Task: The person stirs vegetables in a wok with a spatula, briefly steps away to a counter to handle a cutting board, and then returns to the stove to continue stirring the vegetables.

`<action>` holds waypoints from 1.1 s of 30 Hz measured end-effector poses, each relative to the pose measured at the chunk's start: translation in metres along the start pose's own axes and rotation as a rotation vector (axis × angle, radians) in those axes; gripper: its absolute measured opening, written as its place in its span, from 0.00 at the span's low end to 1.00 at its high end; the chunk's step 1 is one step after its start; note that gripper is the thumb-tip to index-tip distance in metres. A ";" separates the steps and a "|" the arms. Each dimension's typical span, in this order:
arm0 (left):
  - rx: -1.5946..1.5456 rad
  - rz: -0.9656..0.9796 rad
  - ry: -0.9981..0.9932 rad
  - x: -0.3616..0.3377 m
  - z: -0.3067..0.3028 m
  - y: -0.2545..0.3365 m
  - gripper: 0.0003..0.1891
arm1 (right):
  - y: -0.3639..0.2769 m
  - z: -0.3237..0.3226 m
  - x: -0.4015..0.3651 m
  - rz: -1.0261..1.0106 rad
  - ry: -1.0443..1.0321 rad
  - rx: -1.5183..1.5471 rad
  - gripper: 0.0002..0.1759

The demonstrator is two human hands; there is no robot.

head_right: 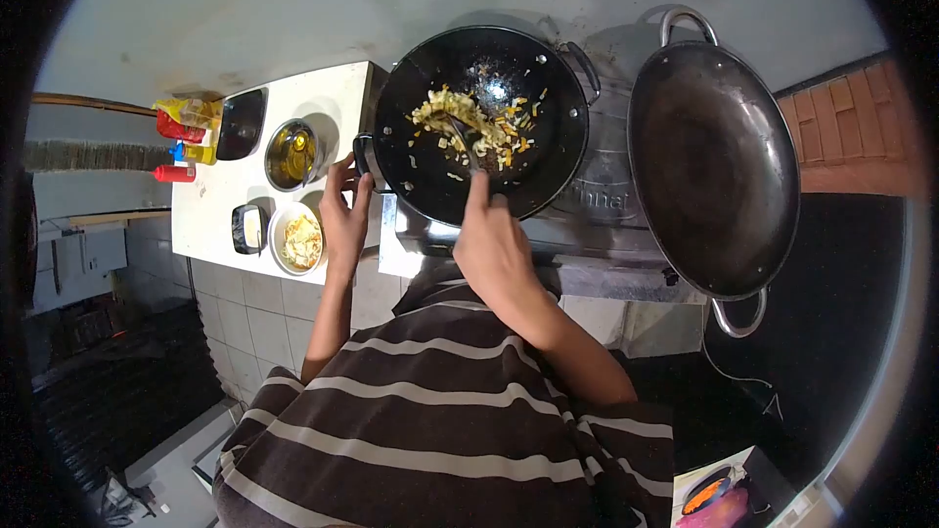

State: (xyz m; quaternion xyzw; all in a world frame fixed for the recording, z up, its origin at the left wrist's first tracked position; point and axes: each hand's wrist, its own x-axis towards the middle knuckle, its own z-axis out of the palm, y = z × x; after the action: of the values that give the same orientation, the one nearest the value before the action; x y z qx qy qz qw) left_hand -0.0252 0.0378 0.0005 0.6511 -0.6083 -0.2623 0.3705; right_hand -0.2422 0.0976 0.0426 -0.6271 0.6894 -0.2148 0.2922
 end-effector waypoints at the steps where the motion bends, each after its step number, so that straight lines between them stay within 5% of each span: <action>1: 0.027 0.000 0.000 0.000 -0.001 0.003 0.21 | 0.000 -0.015 -0.004 -0.030 -0.046 -0.032 0.36; 7: -0.018 0.005 0.016 -0.002 -0.001 -0.002 0.21 | -0.021 -0.066 -0.059 -0.071 -0.161 -0.225 0.33; 11: -0.018 -0.016 0.005 -0.003 0.000 -0.005 0.21 | 0.000 -0.030 -0.015 -0.051 -0.072 -0.361 0.35; 17: -0.045 -0.032 0.000 -0.002 -0.002 0.002 0.21 | -0.010 -0.103 -0.045 -0.010 -0.076 -0.350 0.32; 23: -0.107 -0.018 0.015 -0.003 0.000 -0.002 0.21 | 0.022 -0.063 -0.015 -0.119 -0.086 -0.403 0.36; 30: -0.113 0.003 0.016 -0.003 0.001 -0.012 0.21 | 0.007 -0.116 -0.022 -0.026 -0.140 -0.585 0.37; 33: -0.088 -0.016 0.025 -0.004 0.001 -0.005 0.21 | 0.024 -0.098 0.003 -0.152 -0.116 -0.566 0.37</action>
State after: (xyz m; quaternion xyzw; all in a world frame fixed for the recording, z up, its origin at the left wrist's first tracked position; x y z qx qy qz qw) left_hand -0.0233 0.0417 -0.0045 0.6421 -0.5864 -0.2836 0.4042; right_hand -0.3256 0.0911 0.0986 -0.7447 0.6551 0.0009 0.1275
